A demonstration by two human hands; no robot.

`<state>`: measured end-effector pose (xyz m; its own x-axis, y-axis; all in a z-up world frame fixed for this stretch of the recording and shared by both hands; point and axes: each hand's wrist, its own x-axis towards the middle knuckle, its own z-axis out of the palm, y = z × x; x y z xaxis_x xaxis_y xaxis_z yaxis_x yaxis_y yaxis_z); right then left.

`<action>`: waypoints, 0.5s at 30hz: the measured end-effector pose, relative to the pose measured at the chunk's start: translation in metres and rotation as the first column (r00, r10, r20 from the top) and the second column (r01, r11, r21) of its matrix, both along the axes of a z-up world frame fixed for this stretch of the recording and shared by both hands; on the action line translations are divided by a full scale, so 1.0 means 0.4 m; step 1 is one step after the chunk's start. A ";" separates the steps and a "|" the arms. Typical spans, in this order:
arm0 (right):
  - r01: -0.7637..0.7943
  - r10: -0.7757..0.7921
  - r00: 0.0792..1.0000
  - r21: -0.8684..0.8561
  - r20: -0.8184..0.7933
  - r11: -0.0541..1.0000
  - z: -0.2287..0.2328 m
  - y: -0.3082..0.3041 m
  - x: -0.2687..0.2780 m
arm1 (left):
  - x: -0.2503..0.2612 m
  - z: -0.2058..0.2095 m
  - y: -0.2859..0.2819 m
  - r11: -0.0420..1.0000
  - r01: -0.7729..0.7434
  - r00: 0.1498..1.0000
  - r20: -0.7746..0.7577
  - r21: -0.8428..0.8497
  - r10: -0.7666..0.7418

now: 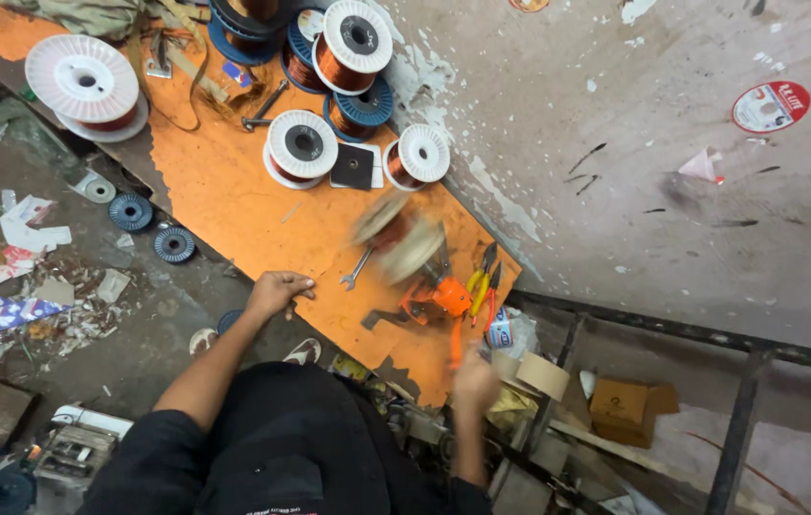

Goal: The person operates a motorized coil winding machine to wrap copper wire onto a bobbin. They repeatedly start and stop the machine, adjust the wire placement by hand, and ensure the winding is even.

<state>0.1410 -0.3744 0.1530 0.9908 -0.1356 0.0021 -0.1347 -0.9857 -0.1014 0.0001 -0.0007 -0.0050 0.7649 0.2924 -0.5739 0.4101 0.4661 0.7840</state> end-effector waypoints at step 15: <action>-0.003 0.014 0.995 0.101 -0.103 0.995 -0.160 0.102 0.045 | 0.025 -0.016 0.021 1.000 0.002 1.000 0.016 0.004 -0.002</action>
<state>0.1590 -0.3338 0.0889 0.9861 -0.1215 -0.1136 -0.1412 -0.9724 -0.1857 0.0100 0.0077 -0.0114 0.7745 0.2926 -0.5608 0.3989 0.4622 0.7920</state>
